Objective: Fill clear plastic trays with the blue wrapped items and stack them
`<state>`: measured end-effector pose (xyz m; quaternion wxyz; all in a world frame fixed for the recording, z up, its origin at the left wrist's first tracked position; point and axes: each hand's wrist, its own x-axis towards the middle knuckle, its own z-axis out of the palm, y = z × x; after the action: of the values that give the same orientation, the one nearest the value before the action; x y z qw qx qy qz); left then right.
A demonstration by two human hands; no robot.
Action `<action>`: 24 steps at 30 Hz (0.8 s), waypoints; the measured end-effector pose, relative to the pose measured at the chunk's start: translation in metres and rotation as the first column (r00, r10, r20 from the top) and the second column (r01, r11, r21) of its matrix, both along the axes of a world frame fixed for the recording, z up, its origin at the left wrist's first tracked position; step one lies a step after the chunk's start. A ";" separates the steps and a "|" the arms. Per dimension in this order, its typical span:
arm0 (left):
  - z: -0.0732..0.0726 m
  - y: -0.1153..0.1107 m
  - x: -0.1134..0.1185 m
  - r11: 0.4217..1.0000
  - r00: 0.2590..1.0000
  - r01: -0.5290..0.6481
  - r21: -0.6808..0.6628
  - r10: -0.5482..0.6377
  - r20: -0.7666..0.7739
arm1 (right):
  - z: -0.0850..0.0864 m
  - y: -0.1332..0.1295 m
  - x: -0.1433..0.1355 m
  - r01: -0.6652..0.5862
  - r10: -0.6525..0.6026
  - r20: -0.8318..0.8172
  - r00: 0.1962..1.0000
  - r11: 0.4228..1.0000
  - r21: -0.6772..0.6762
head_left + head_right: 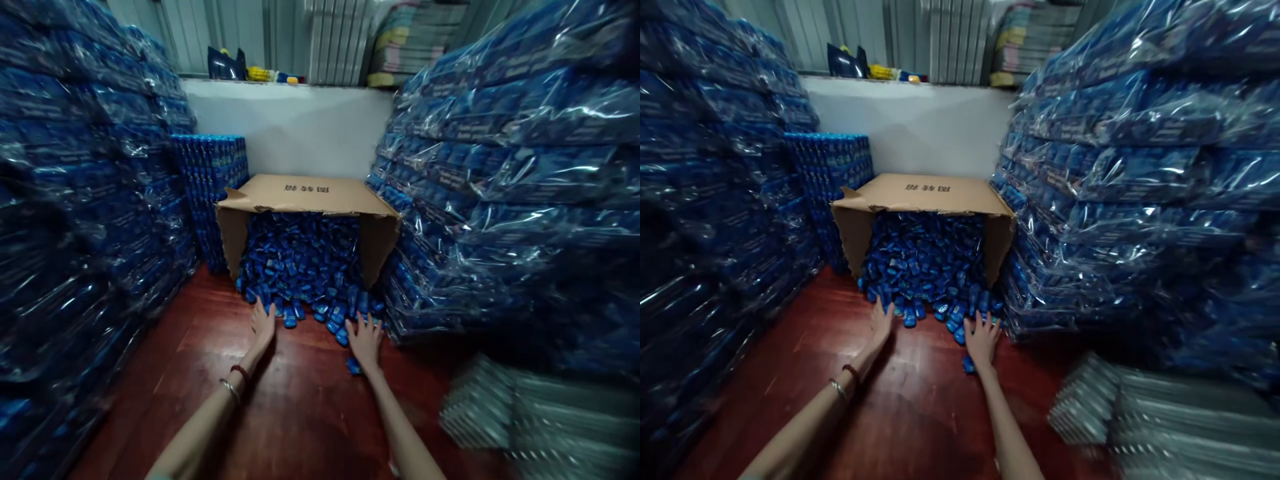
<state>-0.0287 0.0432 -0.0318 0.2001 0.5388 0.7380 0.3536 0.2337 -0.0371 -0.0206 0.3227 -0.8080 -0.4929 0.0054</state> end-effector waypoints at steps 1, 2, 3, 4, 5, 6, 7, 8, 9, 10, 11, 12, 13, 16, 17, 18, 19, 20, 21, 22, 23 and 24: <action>-0.001 -0.008 0.011 0.999 0.999 0.035 -0.001 -0.035 0.010 | -0.006 0.004 -0.010 -0.047 0.047 -0.015 0.999 0.999 -0.004; -0.001 -0.015 0.018 0.996 0.996 0.083 0.012 -0.083 0.015 | -0.012 0.006 -0.020 -0.111 0.111 -0.031 0.993 0.994 0.003; 0.000 -0.020 0.022 0.990 0.991 0.135 0.042 -0.135 0.010 | -0.016 0.007 -0.029 -0.185 0.185 -0.050 0.981 0.983 0.017; 0.001 -0.021 0.022 0.979 0.983 0.186 0.087 -0.186 -0.007 | -0.019 0.006 -0.037 -0.265 0.267 -0.071 0.961 0.964 0.036; 0.004 -0.019 0.018 0.963 0.974 0.226 0.146 -0.223 -0.040 | -0.020 0.005 -0.042 -0.346 0.350 -0.098 0.932 0.936 0.061; 0.009 -0.012 0.011 0.946 0.968 0.248 0.208 -0.235 -0.082 | -0.019 0.005 -0.045 -0.411 0.421 -0.127 0.898 0.906 0.095; 0.014 -0.002 0.002 0.935 0.969 0.240 0.262 -0.214 -0.124 | -0.015 0.007 -0.046 -0.448 0.467 -0.152 0.871 0.883 0.140; 0.020 0.012 -0.010 0.935 0.973 0.205 0.289 -0.163 -0.161 | -0.009 0.011 -0.045 -0.451 0.482 -0.170 0.859 0.871 0.193; 0.026 0.027 -0.022 0.944 0.977 0.157 0.289 -0.105 -0.188 | -0.002 0.019 -0.041 -0.427 0.474 -0.180 0.862 0.870 0.245; 0.031 0.043 -0.034 0.958 0.977 0.108 0.267 -0.053 -0.207 | 0.008 0.030 -0.036 -0.384 0.445 -0.191 0.875 0.878 0.285; 0.035 0.058 -0.044 0.971 0.976 0.070 0.230 -0.019 -0.219 | 0.019 0.045 -0.029 -0.335 0.406 -0.203 0.891 0.891 0.307; 0.036 0.071 -0.053 0.980 0.974 0.054 0.189 -0.010 -0.226 | 0.030 0.062 -0.022 -0.288 0.364 -0.219 0.905 0.905 0.312; 0.034 0.080 -0.058 0.986 0.973 0.056 0.155 -0.020 -0.230 | 0.041 0.083 -0.014 -0.254 0.329 -0.246 0.912 0.922 0.293; 0.020 0.091 -0.057 0.989 0.971 0.099 0.108 -0.072 -0.228 | 0.067 0.151 0.010 -0.197 0.262 -0.294 0.919 0.952 0.235; 0.015 0.090 -0.053 0.989 0.969 0.103 0.103 -0.077 -0.236 | 0.072 0.173 0.017 -0.179 0.240 -0.310 0.920 0.960 0.213; 0.010 0.089 -0.047 0.989 0.965 0.102 0.109 -0.071 -0.254 | 0.075 0.192 0.024 -0.165 0.221 -0.327 0.919 0.968 0.190; 0.007 0.089 -0.040 0.986 0.957 0.101 0.131 -0.060 -0.285 | 0.077 0.210 0.030 -0.155 0.205 -0.344 0.916 0.974 0.166; 0.007 0.091 -0.034 0.980 0.945 0.110 0.167 -0.051 -0.324 | 0.078 0.224 0.036 -0.151 0.194 -0.359 0.913 0.978 0.142; 0.009 0.095 -0.029 0.968 0.930 0.134 0.210 -0.049 -0.366 | 0.077 0.236 0.040 -0.154 0.188 -0.372 0.909 0.981 0.119; 0.013 0.103 -0.024 0.953 0.915 0.165 0.253 -0.053 -0.399 | 0.076 0.244 0.044 -0.163 0.189 -0.380 0.906 0.982 0.099; 0.020 0.114 -0.020 0.941 0.908 0.189 0.281 -0.059 -0.415 | 0.075 0.251 0.047 -0.179 0.196 -0.384 0.902 0.981 0.081; 0.028 0.127 -0.017 0.938 0.910 0.197 0.286 -0.066 -0.409 | 0.074 0.254 0.051 -0.199 0.209 -0.385 0.899 0.978 0.068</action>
<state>-0.0460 0.1701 -0.0037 -0.0189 0.6731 0.6570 0.3389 0.2843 0.2172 0.0536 0.4228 -0.7302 -0.5006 0.1934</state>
